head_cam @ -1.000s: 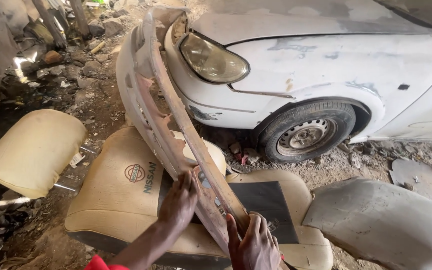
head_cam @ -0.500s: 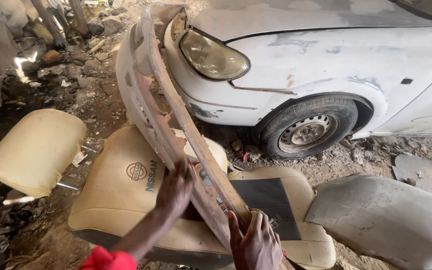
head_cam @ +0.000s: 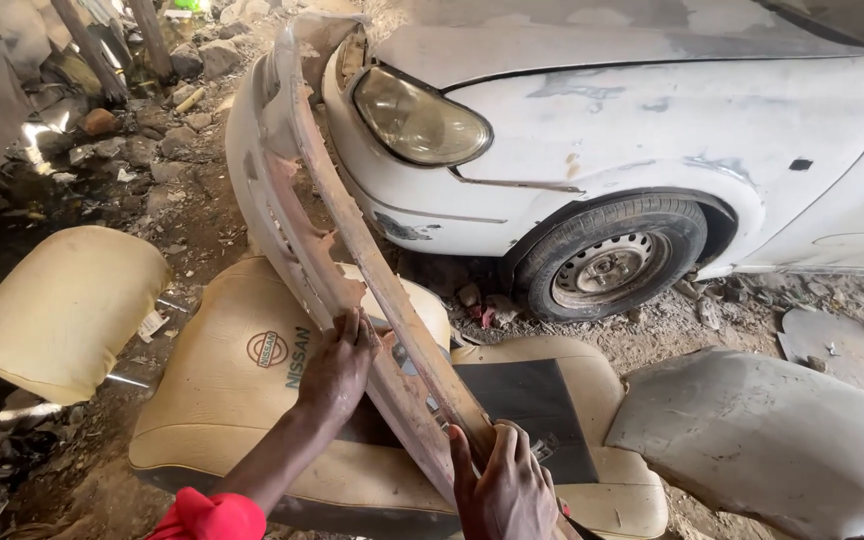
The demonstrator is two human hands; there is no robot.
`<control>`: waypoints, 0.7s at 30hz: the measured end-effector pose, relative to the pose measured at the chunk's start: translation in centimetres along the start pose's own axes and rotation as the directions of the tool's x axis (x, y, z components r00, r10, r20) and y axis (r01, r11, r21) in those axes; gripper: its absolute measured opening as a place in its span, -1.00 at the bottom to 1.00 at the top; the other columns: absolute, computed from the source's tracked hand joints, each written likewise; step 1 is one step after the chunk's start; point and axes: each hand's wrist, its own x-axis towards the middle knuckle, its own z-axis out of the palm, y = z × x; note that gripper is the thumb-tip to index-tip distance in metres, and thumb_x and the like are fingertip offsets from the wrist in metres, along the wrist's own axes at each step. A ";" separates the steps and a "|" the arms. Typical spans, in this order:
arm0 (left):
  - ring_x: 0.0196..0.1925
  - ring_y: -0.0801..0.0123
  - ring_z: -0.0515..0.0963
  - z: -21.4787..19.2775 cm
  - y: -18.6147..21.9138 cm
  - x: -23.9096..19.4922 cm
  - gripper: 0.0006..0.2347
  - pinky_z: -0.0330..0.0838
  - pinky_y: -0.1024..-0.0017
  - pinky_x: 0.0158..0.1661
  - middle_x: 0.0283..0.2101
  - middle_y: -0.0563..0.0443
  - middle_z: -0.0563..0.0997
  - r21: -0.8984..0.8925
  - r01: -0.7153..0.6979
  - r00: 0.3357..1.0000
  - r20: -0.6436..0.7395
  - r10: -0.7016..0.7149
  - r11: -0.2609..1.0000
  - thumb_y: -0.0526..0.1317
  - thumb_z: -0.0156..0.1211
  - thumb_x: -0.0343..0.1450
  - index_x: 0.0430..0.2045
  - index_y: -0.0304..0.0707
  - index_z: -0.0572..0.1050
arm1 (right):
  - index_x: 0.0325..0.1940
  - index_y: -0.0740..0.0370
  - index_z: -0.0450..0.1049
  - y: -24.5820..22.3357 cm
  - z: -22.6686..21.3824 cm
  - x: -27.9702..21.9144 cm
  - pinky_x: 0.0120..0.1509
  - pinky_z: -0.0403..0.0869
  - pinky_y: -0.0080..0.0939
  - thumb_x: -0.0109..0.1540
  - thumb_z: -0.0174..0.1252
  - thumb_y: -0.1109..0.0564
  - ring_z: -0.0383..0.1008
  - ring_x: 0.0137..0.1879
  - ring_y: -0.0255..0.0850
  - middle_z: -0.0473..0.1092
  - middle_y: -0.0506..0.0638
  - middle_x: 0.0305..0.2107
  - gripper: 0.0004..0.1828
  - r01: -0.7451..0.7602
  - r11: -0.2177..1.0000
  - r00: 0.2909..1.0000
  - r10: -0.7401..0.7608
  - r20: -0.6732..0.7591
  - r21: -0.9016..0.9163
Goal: The person sands a white car bumper with a sanding block while it rests on a beige car seat. The person holds the bumper with one hand and moves the sanding block back and forth along the surface to smooth it.
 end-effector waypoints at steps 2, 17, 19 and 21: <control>0.35 0.01 0.58 -1.5 1.7 -0.5 -0.43 0.56 0.30 0.35 0.52 -0.54 0.38 0.182 -0.057 0.997 0.066 0.046 0.982 -0.39 0.28 0.51 0.49 -0.53 0.29 | 0.00 -0.05 0.57 0.5 0.7 -0.1 -0.05 0.64 0.18 0.27 0.08 -0.69 0.70 -0.18 0.19 0.63 -0.09 -0.16 -0.26 0.005 1.000 0.999 -0.006 -0.044 -0.012; 0.04 0.21 0.51 -7.4 3.5 -1.4 -0.59 0.61 0.41 -0.15 0.20 -0.28 0.43 -0.585 0.394 0.916 0.309 -0.255 0.709 -0.11 -0.11 0.63 0.40 -0.19 0.26 | -0.01 -0.06 0.57 0.4 0.6 0.3 -0.11 0.62 0.19 0.28 0.07 -0.69 0.69 -0.20 0.21 0.62 -0.06 -0.18 -0.27 0.012 1.000 0.998 -0.013 -0.062 -0.023; -0.49 0.42 0.62 -7.6 5.0 -3.4 -0.57 0.56 0.48 -0.64 -0.23 -0.02 0.68 -0.752 0.658 0.733 0.627 -0.262 0.043 0.17 -0.37 0.66 0.20 0.04 0.40 | 0.00 -0.07 0.59 0.3 0.8 0.0 -0.16 0.60 0.17 0.26 0.07 -0.70 0.68 -0.26 0.21 0.62 -0.08 -0.18 -0.26 0.033 0.999 0.992 -0.037 -0.119 -0.037; 0.51 -0.15 0.48 -0.2 5.2 -5.4 -0.39 0.39 0.18 0.50 0.49 -0.66 0.38 0.067 -0.195 0.981 -0.009 0.196 0.979 -0.45 0.34 0.43 0.43 -0.69 0.29 | -0.12 -0.07 0.55 -0.1 0.2 0.1 -0.09 0.61 0.18 0.28 0.10 -0.67 0.68 -0.19 0.18 0.58 -0.08 -0.26 -0.32 -0.013 1.000 0.999 0.012 -0.035 -0.022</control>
